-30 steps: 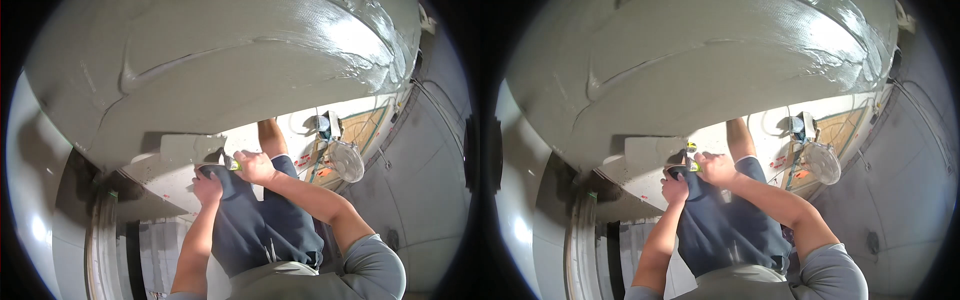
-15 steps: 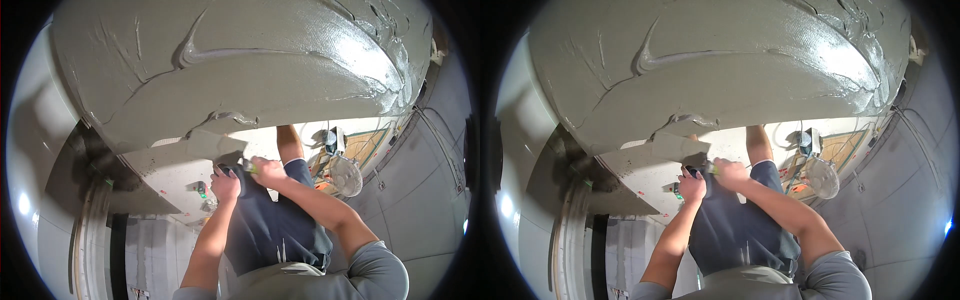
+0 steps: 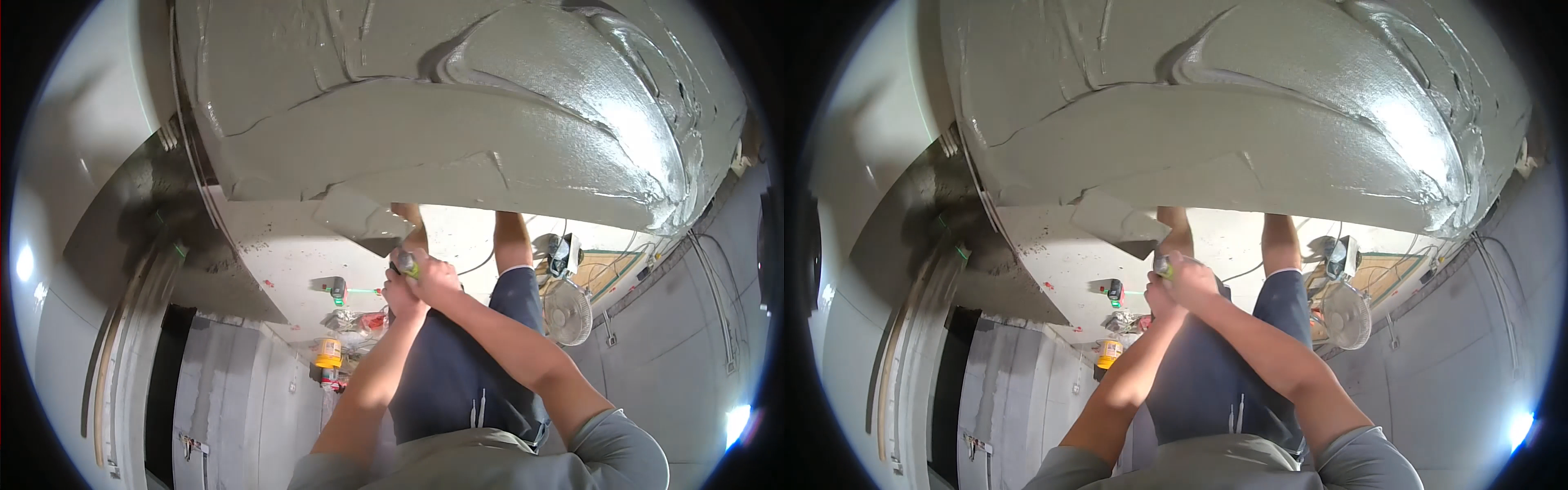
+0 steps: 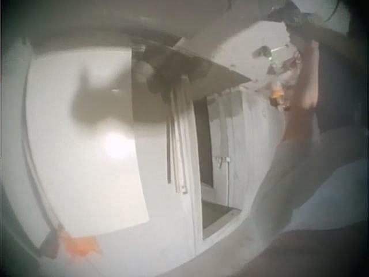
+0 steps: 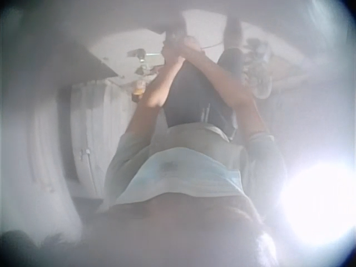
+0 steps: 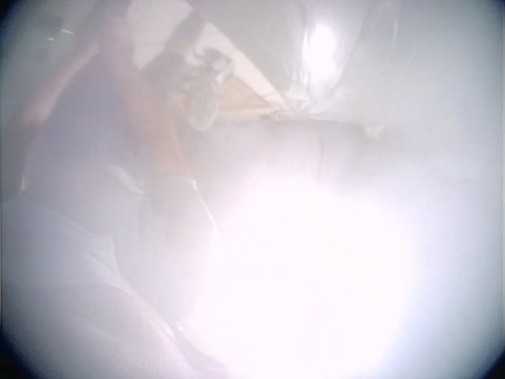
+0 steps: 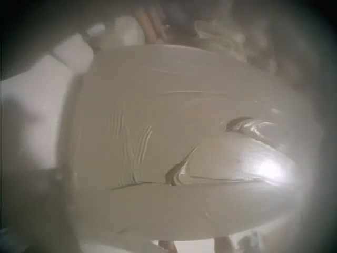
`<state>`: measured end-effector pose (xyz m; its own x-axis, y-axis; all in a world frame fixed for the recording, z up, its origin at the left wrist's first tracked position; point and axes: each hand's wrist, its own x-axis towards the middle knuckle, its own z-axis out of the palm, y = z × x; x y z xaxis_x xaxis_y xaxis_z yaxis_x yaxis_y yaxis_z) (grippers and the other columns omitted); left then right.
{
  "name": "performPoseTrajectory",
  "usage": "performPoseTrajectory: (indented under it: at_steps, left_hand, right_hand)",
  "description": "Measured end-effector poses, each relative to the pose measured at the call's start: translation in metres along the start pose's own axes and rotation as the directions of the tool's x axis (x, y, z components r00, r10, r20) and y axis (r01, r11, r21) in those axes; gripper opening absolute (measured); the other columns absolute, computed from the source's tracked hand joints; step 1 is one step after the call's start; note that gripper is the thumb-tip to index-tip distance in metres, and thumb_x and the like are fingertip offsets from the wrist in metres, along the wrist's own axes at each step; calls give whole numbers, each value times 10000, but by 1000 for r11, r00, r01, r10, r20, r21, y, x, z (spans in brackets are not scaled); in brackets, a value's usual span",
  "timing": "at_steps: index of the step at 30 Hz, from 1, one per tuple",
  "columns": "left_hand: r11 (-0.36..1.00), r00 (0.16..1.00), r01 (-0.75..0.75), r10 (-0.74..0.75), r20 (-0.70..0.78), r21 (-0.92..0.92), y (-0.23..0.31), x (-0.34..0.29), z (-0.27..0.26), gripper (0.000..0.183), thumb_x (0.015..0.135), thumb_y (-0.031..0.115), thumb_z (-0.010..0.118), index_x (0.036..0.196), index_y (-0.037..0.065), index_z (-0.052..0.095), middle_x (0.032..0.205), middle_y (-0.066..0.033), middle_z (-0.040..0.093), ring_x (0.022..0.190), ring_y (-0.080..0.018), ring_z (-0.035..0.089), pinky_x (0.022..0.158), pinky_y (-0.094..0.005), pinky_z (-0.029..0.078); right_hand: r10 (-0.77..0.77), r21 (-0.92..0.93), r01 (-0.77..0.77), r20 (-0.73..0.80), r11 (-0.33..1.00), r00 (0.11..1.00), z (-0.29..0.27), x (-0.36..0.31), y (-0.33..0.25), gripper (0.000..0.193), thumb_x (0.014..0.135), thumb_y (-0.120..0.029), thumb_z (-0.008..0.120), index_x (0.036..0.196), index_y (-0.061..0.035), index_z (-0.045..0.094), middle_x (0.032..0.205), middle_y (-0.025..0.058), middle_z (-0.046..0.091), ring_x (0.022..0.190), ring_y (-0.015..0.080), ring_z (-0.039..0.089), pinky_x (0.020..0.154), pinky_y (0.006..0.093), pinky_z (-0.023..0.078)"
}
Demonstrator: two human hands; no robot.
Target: The person scoops adhesive from a bucket using a trowel and spreads it evenly across a large tile. The person then smooths the adhesive over the tile surface in preparation for installation.
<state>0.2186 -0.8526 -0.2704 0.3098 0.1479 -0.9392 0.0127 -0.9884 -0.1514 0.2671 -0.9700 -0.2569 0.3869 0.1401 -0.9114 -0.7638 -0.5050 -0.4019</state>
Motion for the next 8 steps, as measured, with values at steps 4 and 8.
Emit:
performPoseTrajectory:
  at_steps: [4, 8]
  left_hand:
    - [1000, 997, -27, 26, 69, 9, -26, 12, 47, 540, 834, 418, 680, 1260, 122, 529, 1158, -130, 588, 936, -315, 657, 814, -455, 534]
    - [997, 995, 68, -70, -76, -25, -17, 12, 55, 537, 842, 426, 674, 1277, 146, 528, 1213, -95, 600, 937, -319, 660, 821, -449, 535]
  right_hand:
    - [-100, -88, 110, 117, 990, 988, -3, 3, -57, 338, 834, -231, 715, 1068, -72, 530, 931, 170, 687, 875, 393, 692, 771, 490, 545]
    - [-108, -171, 125, 107, 977, 988, -17, 13, -85, 352, 825, -218, 729, 1076, -76, 527, 953, 168, 686, 892, 394, 687, 778, 488, 541]
